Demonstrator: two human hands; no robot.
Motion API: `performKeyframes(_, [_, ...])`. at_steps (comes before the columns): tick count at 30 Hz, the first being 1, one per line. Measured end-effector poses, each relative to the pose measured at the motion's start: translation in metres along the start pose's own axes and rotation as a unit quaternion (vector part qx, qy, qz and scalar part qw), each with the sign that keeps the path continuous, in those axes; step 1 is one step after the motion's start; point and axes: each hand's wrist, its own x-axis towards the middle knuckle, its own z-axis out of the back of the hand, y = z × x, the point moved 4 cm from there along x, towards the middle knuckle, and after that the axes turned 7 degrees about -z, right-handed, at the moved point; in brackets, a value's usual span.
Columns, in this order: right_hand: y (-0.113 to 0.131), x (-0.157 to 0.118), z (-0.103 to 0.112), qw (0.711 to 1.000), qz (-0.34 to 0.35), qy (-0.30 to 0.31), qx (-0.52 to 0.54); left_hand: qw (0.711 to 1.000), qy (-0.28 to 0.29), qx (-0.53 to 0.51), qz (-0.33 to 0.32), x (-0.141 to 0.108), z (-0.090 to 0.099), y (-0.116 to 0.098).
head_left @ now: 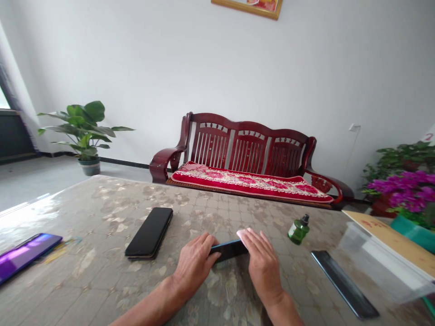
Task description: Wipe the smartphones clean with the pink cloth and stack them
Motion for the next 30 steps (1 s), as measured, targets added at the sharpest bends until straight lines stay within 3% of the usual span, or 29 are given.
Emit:
performKeyframes(7, [0.047,0.000,-0.006,0.996,0.066,0.039,0.036,1.000,-0.011,0.003,-0.013,0.000,-0.001,-0.004])
performKeyframes(9, [0.044,0.002,-0.006,0.996,0.065,0.041,0.039,1.000,-0.005,0.002,-0.009,0.001,0.000,-0.003])
performKeyframes(16, [-0.004,0.000,0.000,1.000,0.010,0.003,0.010,1.000,-0.001,0.006,0.002,0.002,0.002,-0.001])
performKeyframes(25, [0.042,0.001,-0.006,0.995,0.071,0.039,0.051,1.000,0.000,0.012,-0.008,0.001,0.000,-0.003])
performKeyframes(30, [0.007,0.001,-0.006,0.998,-0.011,0.026,0.060,1.000,0.017,0.012,0.011,0.003,0.003,0.001])
